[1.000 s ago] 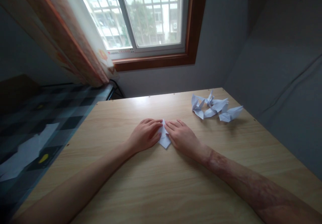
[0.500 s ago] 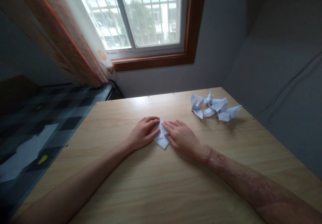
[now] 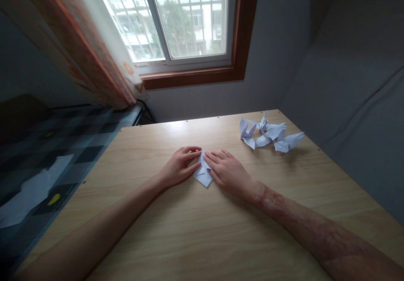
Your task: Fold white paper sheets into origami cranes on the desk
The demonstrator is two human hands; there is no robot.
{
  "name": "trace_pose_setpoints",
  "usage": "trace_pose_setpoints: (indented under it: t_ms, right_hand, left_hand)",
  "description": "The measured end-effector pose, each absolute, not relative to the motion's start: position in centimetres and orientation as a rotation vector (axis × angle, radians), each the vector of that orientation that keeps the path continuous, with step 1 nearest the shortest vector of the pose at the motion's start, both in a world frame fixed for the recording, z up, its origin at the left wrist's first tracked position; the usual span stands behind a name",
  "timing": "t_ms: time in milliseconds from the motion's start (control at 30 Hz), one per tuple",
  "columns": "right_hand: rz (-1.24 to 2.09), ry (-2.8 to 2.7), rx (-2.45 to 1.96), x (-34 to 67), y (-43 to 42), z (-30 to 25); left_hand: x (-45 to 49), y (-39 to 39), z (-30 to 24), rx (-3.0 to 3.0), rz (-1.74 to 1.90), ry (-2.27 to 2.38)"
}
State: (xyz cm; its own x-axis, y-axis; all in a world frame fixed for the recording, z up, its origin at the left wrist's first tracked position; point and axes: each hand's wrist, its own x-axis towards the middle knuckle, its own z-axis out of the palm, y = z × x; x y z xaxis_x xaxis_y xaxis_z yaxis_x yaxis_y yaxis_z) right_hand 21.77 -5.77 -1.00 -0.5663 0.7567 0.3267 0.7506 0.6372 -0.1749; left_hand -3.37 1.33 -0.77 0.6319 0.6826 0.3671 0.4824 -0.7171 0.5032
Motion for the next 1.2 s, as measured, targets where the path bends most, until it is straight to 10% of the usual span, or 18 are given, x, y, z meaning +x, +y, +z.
trace_pose_setpoints:
  t_ms: [1200]
  right_hand:
    - [-0.024,-2.508,-1.091,21.7,-5.5,-0.6]
  left_hand:
    - [-3.6,1.5,0.9,2.725,0.627,0.853]
